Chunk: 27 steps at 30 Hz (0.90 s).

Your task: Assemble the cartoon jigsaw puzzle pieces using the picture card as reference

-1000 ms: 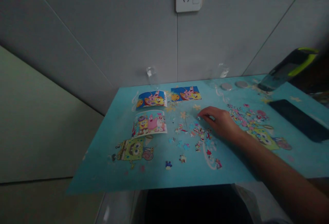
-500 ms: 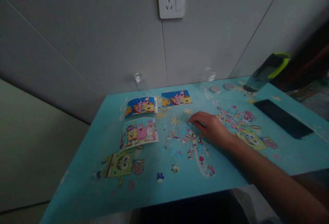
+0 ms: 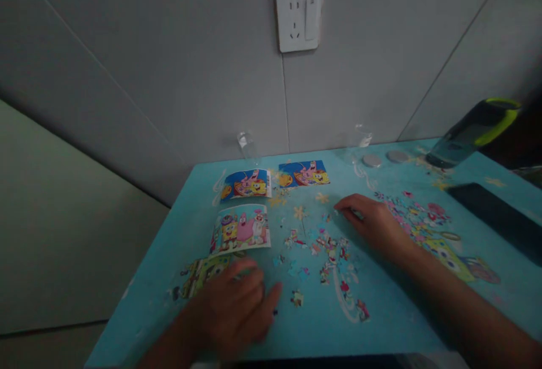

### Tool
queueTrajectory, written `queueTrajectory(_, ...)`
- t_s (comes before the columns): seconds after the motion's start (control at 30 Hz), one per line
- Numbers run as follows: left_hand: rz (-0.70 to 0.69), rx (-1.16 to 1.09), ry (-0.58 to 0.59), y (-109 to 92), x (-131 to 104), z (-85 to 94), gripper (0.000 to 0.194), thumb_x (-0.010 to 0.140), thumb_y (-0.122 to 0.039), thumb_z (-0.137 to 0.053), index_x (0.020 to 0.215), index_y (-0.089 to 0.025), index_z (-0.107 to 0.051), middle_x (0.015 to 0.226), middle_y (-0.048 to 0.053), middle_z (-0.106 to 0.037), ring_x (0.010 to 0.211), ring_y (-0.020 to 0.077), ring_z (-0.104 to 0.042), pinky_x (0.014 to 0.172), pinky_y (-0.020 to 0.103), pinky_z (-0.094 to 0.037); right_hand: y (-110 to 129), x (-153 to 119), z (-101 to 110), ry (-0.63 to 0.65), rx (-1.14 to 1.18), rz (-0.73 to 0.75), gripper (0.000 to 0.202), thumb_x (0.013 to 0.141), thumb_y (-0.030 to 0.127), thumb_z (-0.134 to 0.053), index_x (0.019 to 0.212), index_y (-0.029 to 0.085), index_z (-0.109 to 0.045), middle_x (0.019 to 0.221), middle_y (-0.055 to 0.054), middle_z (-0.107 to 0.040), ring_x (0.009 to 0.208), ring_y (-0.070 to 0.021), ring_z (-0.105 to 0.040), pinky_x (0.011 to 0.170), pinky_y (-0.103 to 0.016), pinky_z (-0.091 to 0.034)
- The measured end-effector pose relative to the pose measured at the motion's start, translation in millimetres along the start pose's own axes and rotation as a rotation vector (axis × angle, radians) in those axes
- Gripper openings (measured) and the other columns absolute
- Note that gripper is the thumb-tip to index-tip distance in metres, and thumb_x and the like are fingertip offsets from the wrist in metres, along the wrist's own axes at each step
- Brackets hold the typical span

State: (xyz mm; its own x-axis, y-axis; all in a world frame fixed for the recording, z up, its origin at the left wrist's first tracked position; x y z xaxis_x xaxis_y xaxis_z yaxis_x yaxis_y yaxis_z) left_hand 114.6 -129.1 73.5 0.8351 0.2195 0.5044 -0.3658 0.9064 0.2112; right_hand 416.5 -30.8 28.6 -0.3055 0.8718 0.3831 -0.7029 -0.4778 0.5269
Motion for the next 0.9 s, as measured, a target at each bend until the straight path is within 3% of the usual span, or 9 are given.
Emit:
queueTrajectory(0.07, -0.010, 0.017, -0.078, 21, 6, -11.9, 0.019, 0.099, -0.015, -0.050, 0.107, -0.009, -0.067, 0.077, 0.005, -0.068, 0.074, 0.0174, -0.063, 0.077, 0.039, -0.057, -5, 0, 0, 0.023, -0.021, -0.014, 0.018, 0.098, 0.016, -0.054, 0.105, 0.022, -0.069, 0.104, -0.006, -0.073, 0.092, -0.0209, -0.071, 0.086, -0.037, -0.057)
queueTrajectory(0.13, 0.019, -0.038, -0.165, 43, 14, -26.6, 0.026, 0.096, -0.011, -0.055, 0.120, -0.004, -0.062, 0.070, 0.002, -0.065, 0.065, 0.0154, -0.059, 0.071, 0.037, -0.055, -2, 0, -2, 0.073, -0.004, 0.002, 0.019, 0.097, 0.015, -0.054, 0.106, 0.023, -0.070, 0.104, -0.005, -0.074, 0.092, -0.0201, -0.071, 0.085, -0.035, -0.058)
queueTrajectory(0.27, 0.208, -0.402, -0.396, 65, 26, -57.4, 0.042, 0.101, -0.010, -0.045, 0.142, -0.017, -0.050, 0.094, 0.005, -0.072, 0.087, 0.0161, -0.068, 0.083, 0.036, -0.057, 11, -3, -7, 0.172, 0.029, 0.022, 0.023, 0.095, 0.014, -0.055, 0.109, 0.024, -0.071, 0.109, -0.006, -0.073, 0.094, -0.0194, -0.071, 0.081, -0.033, -0.059)
queueTrajectory(0.4, 0.603, -1.068, -0.593, 63, 24, -82.1, 0.046, 0.107, -0.016, -0.032, 0.152, -0.023, -0.039, 0.135, 0.012, -0.064, 0.117, 0.0197, -0.066, 0.100, 0.041, -0.055, 10, -6, -8, 0.179, 0.027, 0.019, 0.024, 0.097, 0.016, -0.053, 0.112, 0.025, -0.070, 0.111, -0.007, -0.073, 0.095, -0.0195, -0.071, 0.084, -0.034, -0.059)
queueTrajectory(0.63, 0.610, -1.831, -0.620, 40, 36, -82.7, 0.056, 0.107, -0.046, -0.020, 0.158, -0.026, -0.032, 0.166, 0.011, -0.030, 0.143, 0.0299, -0.046, 0.114, 0.050, -0.043, -2, -7, -11, 0.160, -0.001, 0.025, 0.022, 0.101, 0.022, -0.048, 0.111, 0.026, -0.068, 0.109, -0.004, -0.072, 0.096, -0.0191, -0.071, 0.087, -0.034, -0.058)
queueTrajectory(0.73, 0.558, -1.654, -0.517, 34, 34, -81.6, 0.060, 0.107, -0.047, -0.011, 0.156, -0.023, -0.035, 0.155, 0.016, -0.046, 0.121, 0.0254, -0.065, 0.100, 0.047, -0.053, 0, -8, -11, 0.164, -0.017, 0.032, 0.023, 0.101, 0.024, -0.049, 0.115, 0.026, -0.068, 0.108, -0.004, -0.073, 0.093, -0.0193, -0.071, 0.083, -0.033, -0.058)
queueTrajectory(0.8, 0.358, -1.246, -0.401, 25, 33, -78.3, 0.054, 0.107, -0.042, -0.020, 0.137, -0.015, -0.057, 0.114, 0.015, -0.072, 0.084, 0.0187, -0.071, 0.081, 0.038, -0.057, 2, -8, -9, 0.135, -0.028, 0.021, 0.021, 0.102, 0.028, -0.050, 0.114, 0.026, -0.068, 0.108, -0.004, -0.074, 0.093, -0.0200, -0.072, 0.083, -0.033, -0.058)
queueTrajectory(0.83, 0.186, -1.001, -0.338, 17, 33, -76.4, 0.048, 0.106, -0.040, -0.029, 0.115, -0.014, -0.068, 0.084, 0.009, -0.072, 0.066, 0.0165, -0.066, 0.069, 0.034, -0.055, 3, -8, -8, 0.117, -0.032, 0.017, 0.020, 0.102, 0.029, -0.051, 0.112, 0.026, -0.068, 0.107, -0.004, -0.074, 0.093, -0.0204, -0.072, 0.083, -0.033, -0.058)
queueTrajectory(0.9, -0.119, -0.589, -0.227, -2, 35, -76.3, 0.044, 0.101, -0.040, -0.043, 0.070, -0.018, -0.064, 0.051, 0.000, -0.052, 0.044, 0.0136, -0.050, 0.049, 0.030, -0.044, 5, -7, -5, 0.095, -0.032, 0.023, 0.019, 0.102, 0.031, -0.051, 0.109, 0.026, -0.069, 0.106, -0.004, -0.074, 0.093, -0.0210, -0.072, 0.084, -0.034, -0.058)
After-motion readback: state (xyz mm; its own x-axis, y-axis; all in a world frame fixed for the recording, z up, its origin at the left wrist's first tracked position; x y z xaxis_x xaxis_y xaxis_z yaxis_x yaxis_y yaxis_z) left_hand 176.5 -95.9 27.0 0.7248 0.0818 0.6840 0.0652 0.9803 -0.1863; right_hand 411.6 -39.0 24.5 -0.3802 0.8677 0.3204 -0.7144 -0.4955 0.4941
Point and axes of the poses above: each hand's wrist, its own x-axis towards the middle knuckle, its own z-axis out of the back of the hand, y = z × x, the point moved 4 cm from there along x, towards the middle knuckle
